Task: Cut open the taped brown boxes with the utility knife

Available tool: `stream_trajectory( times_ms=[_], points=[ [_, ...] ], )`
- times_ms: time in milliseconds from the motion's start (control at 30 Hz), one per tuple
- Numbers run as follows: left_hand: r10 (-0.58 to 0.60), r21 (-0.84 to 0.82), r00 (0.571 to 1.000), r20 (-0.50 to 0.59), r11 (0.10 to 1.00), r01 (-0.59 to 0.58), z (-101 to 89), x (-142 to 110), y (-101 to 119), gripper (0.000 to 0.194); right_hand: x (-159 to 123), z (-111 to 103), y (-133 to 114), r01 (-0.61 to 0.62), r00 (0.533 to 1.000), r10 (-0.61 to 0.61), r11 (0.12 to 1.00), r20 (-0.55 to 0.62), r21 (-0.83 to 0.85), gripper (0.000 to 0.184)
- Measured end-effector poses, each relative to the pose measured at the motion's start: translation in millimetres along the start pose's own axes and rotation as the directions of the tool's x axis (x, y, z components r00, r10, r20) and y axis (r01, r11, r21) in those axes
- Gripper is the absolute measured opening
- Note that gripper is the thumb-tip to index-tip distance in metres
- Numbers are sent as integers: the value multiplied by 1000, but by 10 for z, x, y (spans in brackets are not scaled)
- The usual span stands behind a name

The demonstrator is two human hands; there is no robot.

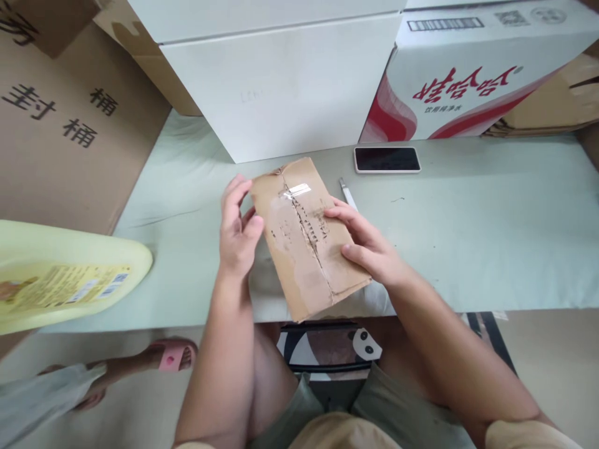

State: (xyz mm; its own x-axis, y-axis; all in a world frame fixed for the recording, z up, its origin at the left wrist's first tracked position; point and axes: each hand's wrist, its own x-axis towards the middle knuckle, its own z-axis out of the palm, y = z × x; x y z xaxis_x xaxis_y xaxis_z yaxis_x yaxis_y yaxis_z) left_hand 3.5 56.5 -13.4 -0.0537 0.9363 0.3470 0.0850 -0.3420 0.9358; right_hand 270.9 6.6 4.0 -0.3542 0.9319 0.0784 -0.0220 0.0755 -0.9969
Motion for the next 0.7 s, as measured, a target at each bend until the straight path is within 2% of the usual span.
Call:
stream_trajectory(
  times_ms=[100, 267, 333, 400, 467, 500, 533, 600, 700],
  points=[
    [-34, 24, 996, 84, 999, 32, 28, 1, -15, 68, -2, 19, -22, -4, 1000, 4, 1000, -13, -8, 52],
    [-64, -20, 996, 69, 998, 65, 58, 17, -3, 59, 5, -18, -35, 2, 998, -5, 999, -55, -42, 47],
    [-46, -20, 998, 54, 999, 47, 66, 17, -13, 59, 30, -94, 11, -2, 981, -14, 997, -194, -82, 42],
    [-42, -14, 998, 41, 999, 43, 74, 13, -27, 60, 67, -195, 84, -91, 915, -3, 973, -404, -214, 39],
    [-57, -3, 998, 35, 998, 57, 85, 7, -38, 61, 104, -287, 170, -274, 839, 14, 874, -544, -401, 39],
    [-69, 3, 997, 35, 998, 69, 90, 5, -41, 62, 118, -320, 212, -362, 828, 35, 796, -560, -485, 42],
    [-79, 7, 996, 34, 997, 79, 94, 4, -43, 62, 129, -342, 250, -423, 834, 65, 714, -548, -558, 46],
    [-81, 9, 996, 32, 997, 81, 100, 4, -44, 63, 143, -354, 306, -463, 862, 124, 585, -491, -666, 53],
    [-62, 18, 998, 29, 998, 61, 101, 0, -39, 66, 165, -338, 321, -471, 872, 145, 511, -467, -719, 57]
  ],
)
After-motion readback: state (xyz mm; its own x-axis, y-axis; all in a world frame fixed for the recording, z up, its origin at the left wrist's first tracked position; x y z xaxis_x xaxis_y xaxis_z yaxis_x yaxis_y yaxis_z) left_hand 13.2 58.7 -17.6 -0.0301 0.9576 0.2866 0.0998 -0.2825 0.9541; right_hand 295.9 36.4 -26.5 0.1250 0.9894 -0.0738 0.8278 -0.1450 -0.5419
